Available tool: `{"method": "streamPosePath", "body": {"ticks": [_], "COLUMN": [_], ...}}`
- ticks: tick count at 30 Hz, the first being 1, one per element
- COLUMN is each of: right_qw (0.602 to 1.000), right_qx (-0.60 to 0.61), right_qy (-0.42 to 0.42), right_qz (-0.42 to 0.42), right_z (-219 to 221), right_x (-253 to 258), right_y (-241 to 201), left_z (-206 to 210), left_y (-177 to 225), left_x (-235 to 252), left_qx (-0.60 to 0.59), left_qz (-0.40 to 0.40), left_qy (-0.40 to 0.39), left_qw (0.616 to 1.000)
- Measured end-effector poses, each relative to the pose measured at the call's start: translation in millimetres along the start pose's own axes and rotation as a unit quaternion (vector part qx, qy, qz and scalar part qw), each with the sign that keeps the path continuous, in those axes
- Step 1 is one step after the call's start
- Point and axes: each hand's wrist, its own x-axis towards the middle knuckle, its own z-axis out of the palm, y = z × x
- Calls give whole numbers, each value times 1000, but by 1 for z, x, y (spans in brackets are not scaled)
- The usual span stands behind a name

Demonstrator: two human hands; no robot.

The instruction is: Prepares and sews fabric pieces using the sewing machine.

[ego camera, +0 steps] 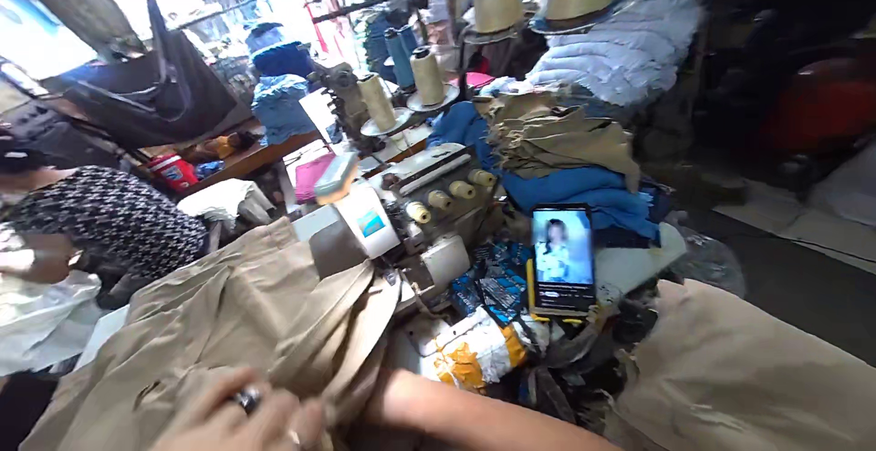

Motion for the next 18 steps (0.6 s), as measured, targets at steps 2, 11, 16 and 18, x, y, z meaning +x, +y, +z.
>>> {"method": "streamPosePath", "body": {"ticks": [2,11,16,18], "right_qw": [994,890,950,944], "right_qx": [-75,-165,-70,-11], "right_qy": [8,409,260,259], "right_qz": [-74,-111,-161,-202], "right_z": [-12,-69,-61,-63], "right_x": [-6,-20,-9,-12], "right_y": [19,30,-12,-14], "left_z": [12,41,40,42], "left_y": [-31,-67,-63,-64], "left_x": [-12,-17,-19,-20], "left_qx": [55,136,162,151], "left_qz": [-83,-99,-85,-76], "left_qy": [64,235,225,243], "left_qw": [993,957,957,955]}}
